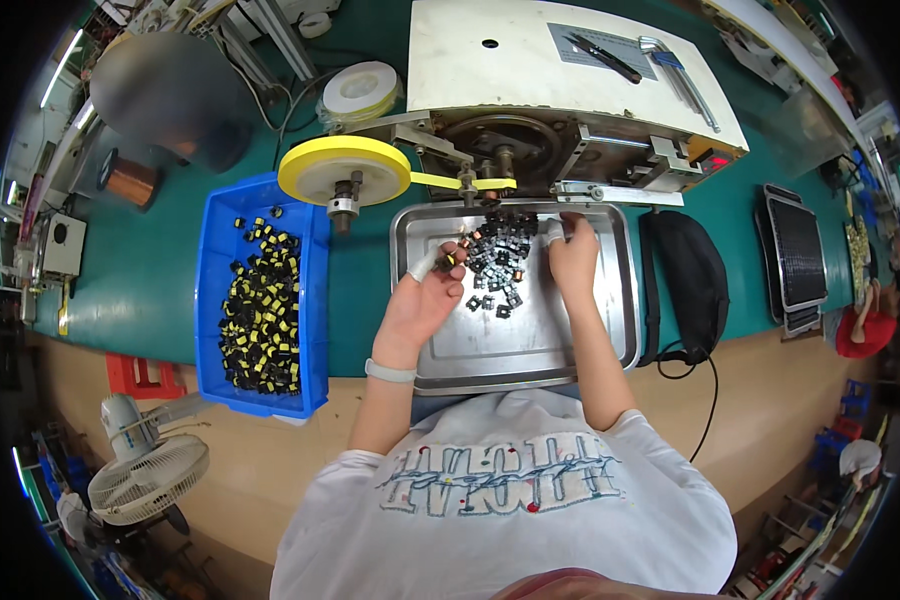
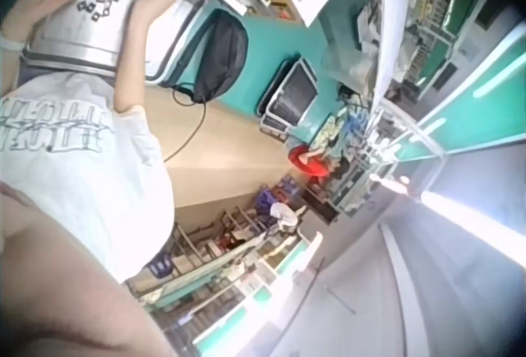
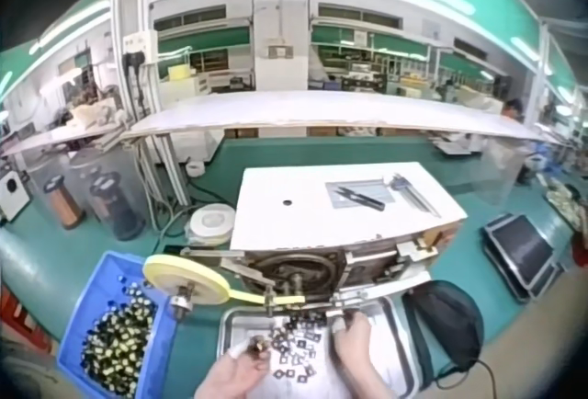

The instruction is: The person is assembling small electronic components using a specialized assembly machine at a workbench.

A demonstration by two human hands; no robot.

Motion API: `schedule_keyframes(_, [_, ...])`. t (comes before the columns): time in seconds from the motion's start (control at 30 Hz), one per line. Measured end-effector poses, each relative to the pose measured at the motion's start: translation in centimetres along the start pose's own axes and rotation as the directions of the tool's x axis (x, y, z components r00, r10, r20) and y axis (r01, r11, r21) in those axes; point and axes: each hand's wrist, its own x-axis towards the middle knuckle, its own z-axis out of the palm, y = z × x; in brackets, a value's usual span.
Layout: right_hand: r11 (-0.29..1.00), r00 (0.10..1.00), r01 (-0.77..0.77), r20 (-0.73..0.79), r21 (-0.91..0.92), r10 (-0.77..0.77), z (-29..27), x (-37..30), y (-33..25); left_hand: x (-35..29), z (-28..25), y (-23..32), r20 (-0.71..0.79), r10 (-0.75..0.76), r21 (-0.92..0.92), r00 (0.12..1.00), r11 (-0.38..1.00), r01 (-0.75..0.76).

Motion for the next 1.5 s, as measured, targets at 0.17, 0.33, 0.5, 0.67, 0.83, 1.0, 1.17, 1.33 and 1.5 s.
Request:
schedule_keyframes(0.17, [0.936, 0.904, -0.314, 0.351, 0.159, 0.244, 1.2, 1.1, -0.3, 1.8, 0.5, 0.4, 0.041, 0.021, 0.038, 0.999, 0.999, -0.023])
schedule_keyframes(0.33, [0.987, 0.958, -0.148, 0.256, 0.067, 0.126, 3.6, 1.0, 2.7, 4.3, 2.6, 0.1, 0.079, -0.030, 0.155, 0.996, 0.988, 0.018])
schedule_keyframes(0.5, [0.955, 0.926, -0.269, 0.306, 0.122, 0.222, 1.2, 1.5, 1.0, 6.0, 3.5, -0.3, 0.069, -0.053, 0.160, 0.996, 0.986, 0.041])
schedule_keyframes(0.67, [0.937, 0.916, -0.325, 0.290, 0.129, 0.278, -1.2, 0.9, -0.4, 7.3, 4.8, -0.8, 0.186, -0.074, 0.086, 0.980, 0.995, 0.059])
schedule_keyframes(0.83, [0.844, 0.928, -0.314, 0.329, 0.436, 0.176, -2.5, -0.6, -1.7, 7.0, 4.0, -0.7, 0.257, -0.142, -0.023, 0.956, 0.988, 0.153])
schedule_keyframes(1.0, [0.727, 0.925, -0.325, 0.364, 0.604, 0.111, -2.9, -1.7, -5.2, 4.6, 3.8, -0.2, 0.258, -0.240, 0.056, 0.936, 0.971, 0.234])
schedule_keyframes(1.17, [0.698, 0.921, -0.315, 0.386, 0.643, 0.060, -1.8, -1.5, -6.8, 0.6, 1.7, 0.7, 0.253, -0.109, -0.156, 0.961, 0.976, 0.152])
schedule_keyframes(1.33, [0.689, 0.928, -0.321, 0.360, 0.650, 0.093, -0.4, -1.3, -8.2, 1.1, 1.5, 1.0, 0.071, 0.067, 0.045, 0.995, 0.996, -0.071])
schedule_keyframes(1.5, [0.662, 0.952, -0.282, 0.289, 0.694, 0.102, 0.3, -1.3, -9.0, 4.3, 2.1, 0.9, 0.101, 0.077, 0.236, 0.992, 0.967, -0.099])
